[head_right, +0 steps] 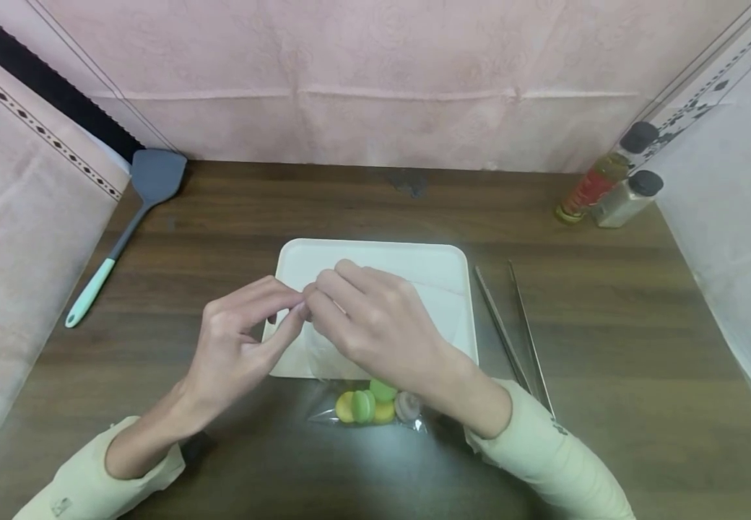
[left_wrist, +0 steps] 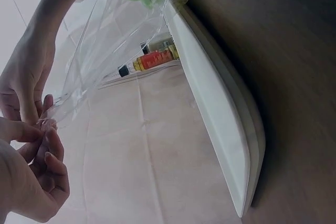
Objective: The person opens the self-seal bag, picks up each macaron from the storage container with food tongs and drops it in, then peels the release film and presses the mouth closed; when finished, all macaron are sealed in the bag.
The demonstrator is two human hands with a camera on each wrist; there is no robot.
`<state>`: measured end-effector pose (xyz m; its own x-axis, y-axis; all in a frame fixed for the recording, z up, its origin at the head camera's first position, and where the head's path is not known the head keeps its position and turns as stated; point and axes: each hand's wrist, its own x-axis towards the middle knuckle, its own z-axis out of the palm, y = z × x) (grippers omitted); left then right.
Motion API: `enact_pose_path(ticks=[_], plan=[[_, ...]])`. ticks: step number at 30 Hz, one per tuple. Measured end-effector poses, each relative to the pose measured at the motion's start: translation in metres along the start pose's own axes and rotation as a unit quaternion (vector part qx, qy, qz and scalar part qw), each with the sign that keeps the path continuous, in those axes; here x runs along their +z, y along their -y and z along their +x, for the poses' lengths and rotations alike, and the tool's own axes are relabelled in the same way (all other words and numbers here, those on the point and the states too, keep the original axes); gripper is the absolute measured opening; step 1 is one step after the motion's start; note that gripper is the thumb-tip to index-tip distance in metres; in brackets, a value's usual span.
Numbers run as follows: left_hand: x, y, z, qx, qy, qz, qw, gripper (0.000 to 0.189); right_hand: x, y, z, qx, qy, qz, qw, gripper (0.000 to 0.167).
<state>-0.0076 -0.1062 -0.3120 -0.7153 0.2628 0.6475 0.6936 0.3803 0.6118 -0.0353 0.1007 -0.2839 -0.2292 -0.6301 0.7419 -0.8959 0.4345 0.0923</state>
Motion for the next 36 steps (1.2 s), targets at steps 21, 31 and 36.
enact_pose_path(ticks=[21, 31, 36], plan=[[0.0008, 0.0038, -0.0025, -0.07, -0.001, -0.101, 0.9924, 0.016, 0.0039, 0.0045, -0.008, 0.117, -0.024, 0.129, 0.9844, 0.006], [0.0001, 0.0013, -0.0034, -0.088, 0.004, -0.125, 0.9883, 0.015, 0.0071, 0.0026, -0.008, 0.105, -0.04, 0.105, 0.9882, 0.018], [-0.0017, -0.0007, -0.0049, -0.141, 0.023, -0.162, 0.9763, 0.015, 0.0036, 0.0003, -0.0064, 0.111, -0.056, 0.084, 0.9888, 0.011]])
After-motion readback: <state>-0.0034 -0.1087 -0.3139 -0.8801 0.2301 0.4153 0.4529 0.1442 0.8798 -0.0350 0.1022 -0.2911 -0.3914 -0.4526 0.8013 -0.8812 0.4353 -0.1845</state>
